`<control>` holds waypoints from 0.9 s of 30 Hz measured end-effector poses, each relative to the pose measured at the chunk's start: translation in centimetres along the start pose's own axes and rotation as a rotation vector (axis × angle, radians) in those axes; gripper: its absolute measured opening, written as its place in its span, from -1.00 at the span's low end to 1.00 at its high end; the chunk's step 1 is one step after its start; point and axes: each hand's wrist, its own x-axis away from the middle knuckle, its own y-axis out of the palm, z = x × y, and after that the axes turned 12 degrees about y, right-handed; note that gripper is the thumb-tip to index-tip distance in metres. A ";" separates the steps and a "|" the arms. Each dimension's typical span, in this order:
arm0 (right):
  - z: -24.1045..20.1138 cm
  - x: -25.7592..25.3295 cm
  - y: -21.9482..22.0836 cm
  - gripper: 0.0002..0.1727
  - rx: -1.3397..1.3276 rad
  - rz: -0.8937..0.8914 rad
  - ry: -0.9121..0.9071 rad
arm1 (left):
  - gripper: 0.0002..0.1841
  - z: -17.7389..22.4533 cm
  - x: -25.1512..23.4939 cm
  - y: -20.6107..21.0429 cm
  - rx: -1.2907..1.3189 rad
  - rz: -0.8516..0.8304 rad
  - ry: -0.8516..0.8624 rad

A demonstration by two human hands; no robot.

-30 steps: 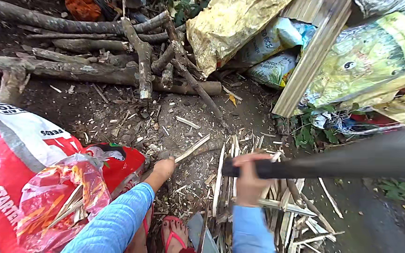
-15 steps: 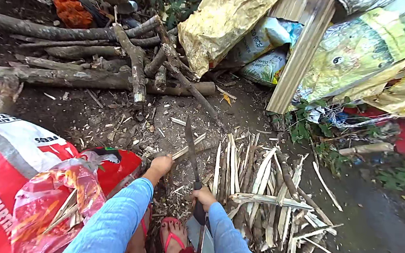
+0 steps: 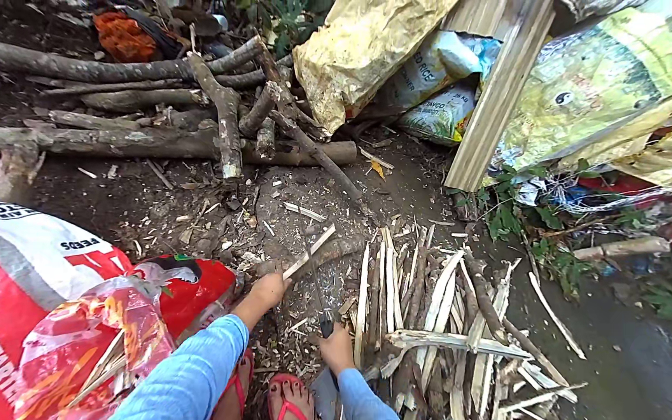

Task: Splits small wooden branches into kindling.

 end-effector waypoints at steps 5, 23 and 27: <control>-0.9 5.6 -5.6 -0.56 -0.412 0.059 -0.299 | -0.40 -0.1 0.4 -0.6 -0.079 -0.007 -0.011; 0.3 0.5 -0.4 -0.81 -0.683 -0.479 0.210 | -0.41 -1.9 0.6 0.1 -0.207 -0.007 0.004; 1.3 -0.4 0.3 -0.64 -0.564 -0.295 0.101 | -0.39 -1.9 0.8 0.5 -0.004 0.054 0.034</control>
